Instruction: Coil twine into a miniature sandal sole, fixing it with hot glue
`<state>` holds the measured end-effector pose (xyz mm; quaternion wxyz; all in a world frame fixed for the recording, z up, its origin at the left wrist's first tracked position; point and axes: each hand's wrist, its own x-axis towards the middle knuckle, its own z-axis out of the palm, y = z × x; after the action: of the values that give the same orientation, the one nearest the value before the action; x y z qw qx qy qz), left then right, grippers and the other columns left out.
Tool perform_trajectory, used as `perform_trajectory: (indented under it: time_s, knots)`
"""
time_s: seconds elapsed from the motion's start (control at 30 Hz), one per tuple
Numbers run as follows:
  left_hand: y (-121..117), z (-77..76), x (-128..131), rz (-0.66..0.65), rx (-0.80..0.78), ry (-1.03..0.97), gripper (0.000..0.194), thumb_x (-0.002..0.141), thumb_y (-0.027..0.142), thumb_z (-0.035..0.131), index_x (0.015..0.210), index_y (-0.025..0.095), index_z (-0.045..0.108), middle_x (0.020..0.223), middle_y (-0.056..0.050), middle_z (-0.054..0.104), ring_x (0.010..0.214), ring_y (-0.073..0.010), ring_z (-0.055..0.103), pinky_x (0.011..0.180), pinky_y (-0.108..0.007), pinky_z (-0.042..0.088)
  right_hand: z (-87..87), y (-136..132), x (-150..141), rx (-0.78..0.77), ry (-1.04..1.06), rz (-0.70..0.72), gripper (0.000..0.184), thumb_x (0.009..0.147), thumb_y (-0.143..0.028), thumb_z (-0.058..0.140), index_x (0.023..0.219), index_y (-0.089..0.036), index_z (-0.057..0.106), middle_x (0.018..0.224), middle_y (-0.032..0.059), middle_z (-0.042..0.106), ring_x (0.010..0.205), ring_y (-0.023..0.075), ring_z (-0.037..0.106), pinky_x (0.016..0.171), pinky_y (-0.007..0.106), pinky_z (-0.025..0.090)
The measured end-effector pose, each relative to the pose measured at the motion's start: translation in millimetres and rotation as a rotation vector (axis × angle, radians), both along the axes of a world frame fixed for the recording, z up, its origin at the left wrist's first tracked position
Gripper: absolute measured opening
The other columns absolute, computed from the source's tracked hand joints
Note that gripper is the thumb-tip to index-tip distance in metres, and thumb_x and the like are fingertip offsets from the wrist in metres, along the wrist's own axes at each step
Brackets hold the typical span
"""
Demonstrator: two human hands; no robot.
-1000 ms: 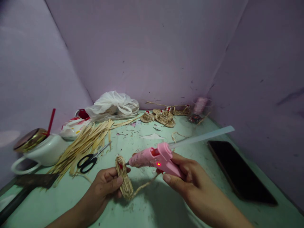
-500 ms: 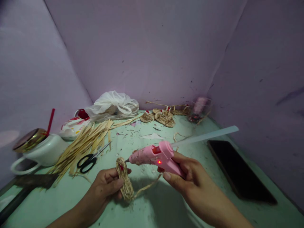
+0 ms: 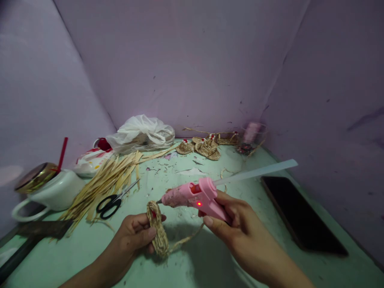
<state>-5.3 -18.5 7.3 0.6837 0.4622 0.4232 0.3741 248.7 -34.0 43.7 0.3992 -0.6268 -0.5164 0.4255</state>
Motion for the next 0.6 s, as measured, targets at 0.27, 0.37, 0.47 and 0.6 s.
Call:
perform_trajectory:
  time_s: [0.27, 0.37, 0.47, 0.6]
  knots:
    - [-1, 3.0, 2, -0.013, -0.005, 0.023, 0.042, 0.061, 0.048, 0.075, 0.071, 0.008, 0.067, 0.058, -0.004, 0.059, 0.048, -0.008, 0.046, 0.046, -0.02, 0.037, 17.0, -1, -18, 0.073, -0.003, -0.002, 0.041, 0.064, -0.047, 0.071, 0.098, -0.022, 0.07, 0.091, 0.0077, 0.073, 0.084, 0.0278, 0.065, 0.07, 0.038, 0.054]
    - [0, 5.1, 2, 0.016, -0.032, -0.009, 0.04, 0.06, 0.045, 0.077, 0.073, 0.008, 0.068, 0.057, -0.003, 0.059, 0.046, -0.0067, 0.046, 0.045, -0.019, 0.035, 28.4, 3, -20, 0.13, 0.034, 0.025, 0.03, 0.066, -0.048, 0.067, 0.081, -0.021, 0.069, 0.071, 0.0035, 0.067, 0.064, 0.02, 0.06, 0.054, 0.029, 0.049]
    - [5, 9.0, 0, 0.192, -0.104, -0.106, 0.038, 0.057, 0.038, 0.08, 0.08, 0.011, 0.067, 0.055, 0.002, 0.057, 0.042, -0.004, 0.044, 0.042, -0.016, 0.033, 35.8, 8, -4, 0.214, 0.06, -0.067, 0.023, 0.07, -0.045, 0.065, 0.069, -0.022, 0.062, 0.052, -0.0033, 0.049, 0.046, 0.0117, 0.042, 0.042, 0.024, 0.036]
    - [19, 17.5, -5, 0.527, -0.198, -0.257, 0.025, 0.057, 0.018, 0.079, 0.071, 0.013, 0.059, 0.056, 0.006, 0.054, 0.042, -0.004, 0.047, 0.041, -0.015, 0.039, 39.5, 11, 31, 0.152, 0.076, -0.2, 0.019, 0.07, -0.042, 0.065, 0.062, -0.025, 0.059, 0.049, -0.0027, 0.044, 0.044, 0.0115, 0.037, 0.039, 0.024, 0.031]
